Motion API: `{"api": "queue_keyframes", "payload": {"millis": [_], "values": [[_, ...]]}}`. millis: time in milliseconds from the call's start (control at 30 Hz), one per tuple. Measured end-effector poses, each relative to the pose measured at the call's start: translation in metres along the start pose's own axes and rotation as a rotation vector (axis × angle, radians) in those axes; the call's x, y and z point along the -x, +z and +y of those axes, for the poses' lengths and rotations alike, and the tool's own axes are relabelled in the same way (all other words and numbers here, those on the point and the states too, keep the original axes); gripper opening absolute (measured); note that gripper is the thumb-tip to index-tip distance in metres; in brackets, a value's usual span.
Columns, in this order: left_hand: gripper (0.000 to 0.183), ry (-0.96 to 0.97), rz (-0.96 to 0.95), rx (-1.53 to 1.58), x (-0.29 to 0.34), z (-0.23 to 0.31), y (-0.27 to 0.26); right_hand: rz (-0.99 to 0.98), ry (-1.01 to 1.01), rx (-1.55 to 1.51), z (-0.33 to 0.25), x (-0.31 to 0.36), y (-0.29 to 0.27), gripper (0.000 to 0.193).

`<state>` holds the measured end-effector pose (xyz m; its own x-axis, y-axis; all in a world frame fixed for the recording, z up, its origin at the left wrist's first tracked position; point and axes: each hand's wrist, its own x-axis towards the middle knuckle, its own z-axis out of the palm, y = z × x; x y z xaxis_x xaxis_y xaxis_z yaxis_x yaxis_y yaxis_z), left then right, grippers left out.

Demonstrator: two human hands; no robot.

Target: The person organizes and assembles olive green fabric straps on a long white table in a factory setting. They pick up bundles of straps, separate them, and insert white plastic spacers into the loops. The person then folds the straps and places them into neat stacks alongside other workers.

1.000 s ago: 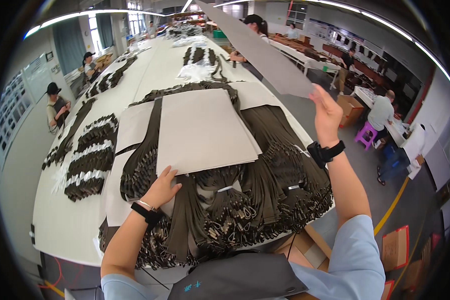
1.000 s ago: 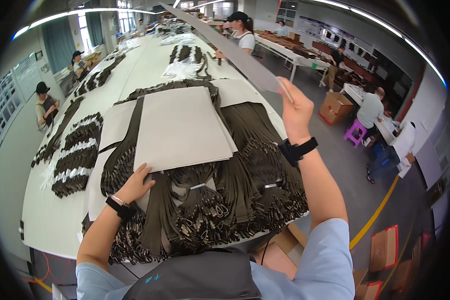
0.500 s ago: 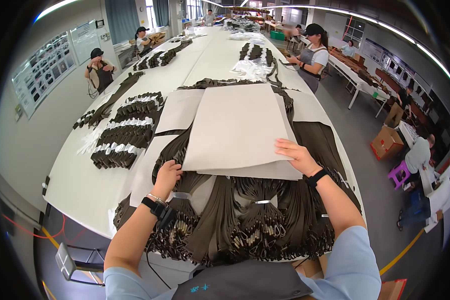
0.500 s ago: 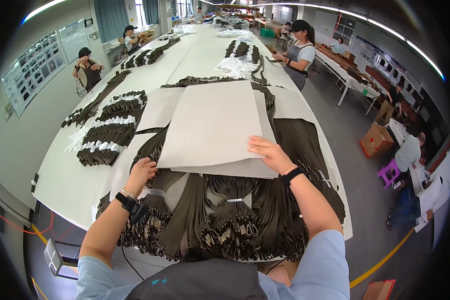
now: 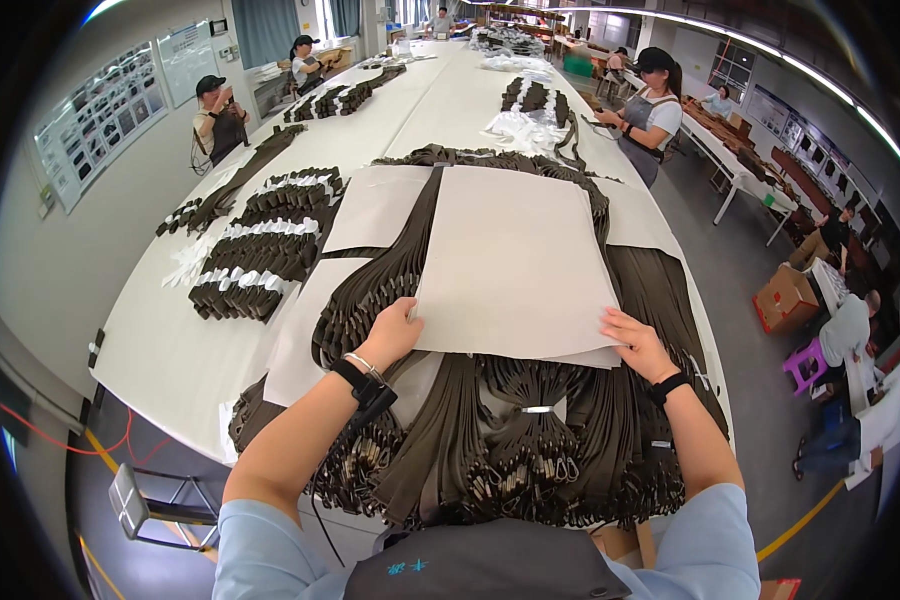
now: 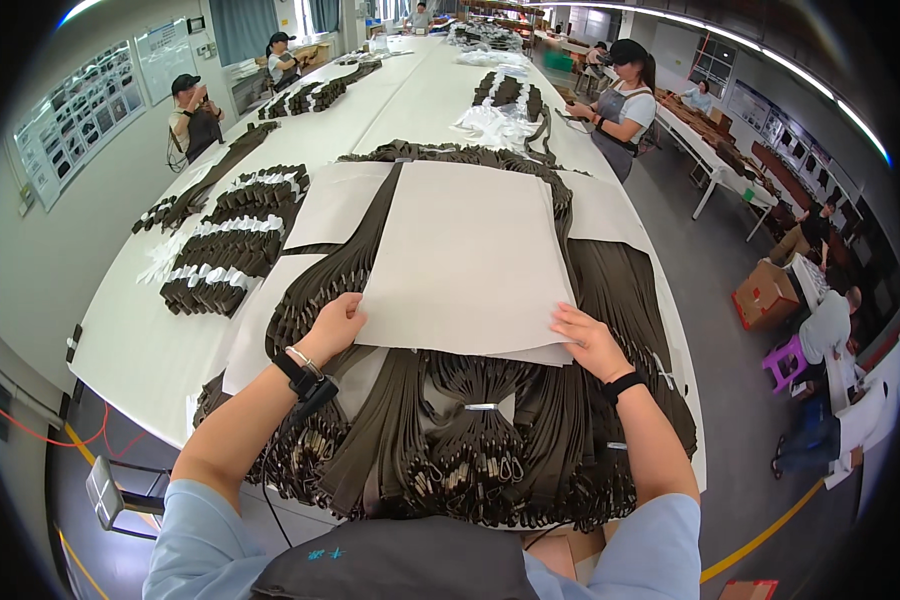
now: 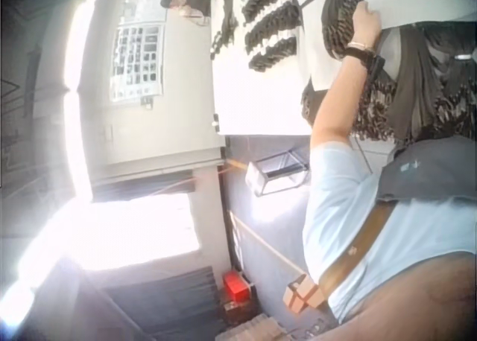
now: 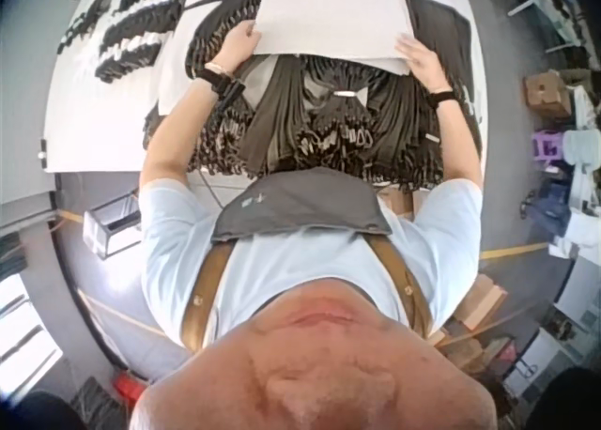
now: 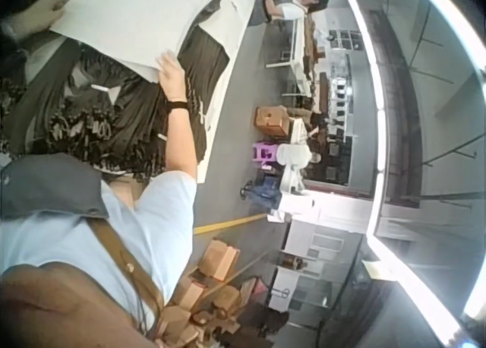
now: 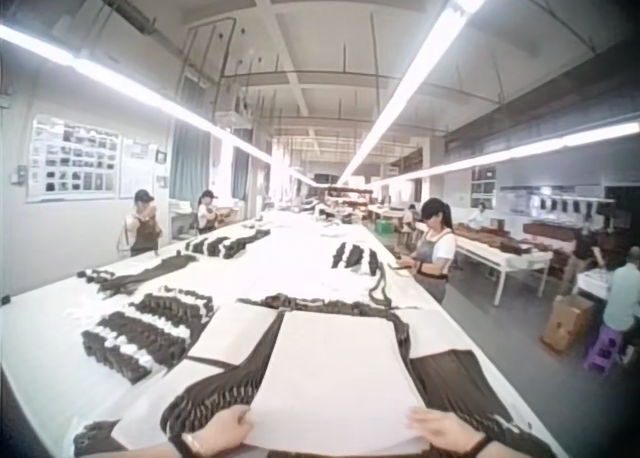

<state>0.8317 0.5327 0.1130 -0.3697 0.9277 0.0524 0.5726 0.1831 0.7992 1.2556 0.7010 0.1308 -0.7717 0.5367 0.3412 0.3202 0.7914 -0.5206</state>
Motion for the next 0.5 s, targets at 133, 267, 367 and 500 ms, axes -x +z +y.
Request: {"api": "queue_keyframes", "payload": {"millis": [133,267,367,500], "values": [[0.048,0.052,-0.032,-0.178,0.006,0.023,0.001,-0.036,-0.007,0.058,0.01,0.01,-0.002,0.046],[0.049,0.21,0.019,-0.313,0.007,-0.001,0.006,-0.083,0.014,0.081,0.001,0.009,-0.002,0.061],[0.048,0.131,-0.041,-0.248,0.015,0.011,0.0,-0.064,0.099,0.139,0.003,0.031,-0.01,0.069],[0.038,0.148,-0.061,-0.181,0.019,-0.015,-0.017,0.137,0.17,0.254,0.009,0.058,-0.021,0.058]]}}
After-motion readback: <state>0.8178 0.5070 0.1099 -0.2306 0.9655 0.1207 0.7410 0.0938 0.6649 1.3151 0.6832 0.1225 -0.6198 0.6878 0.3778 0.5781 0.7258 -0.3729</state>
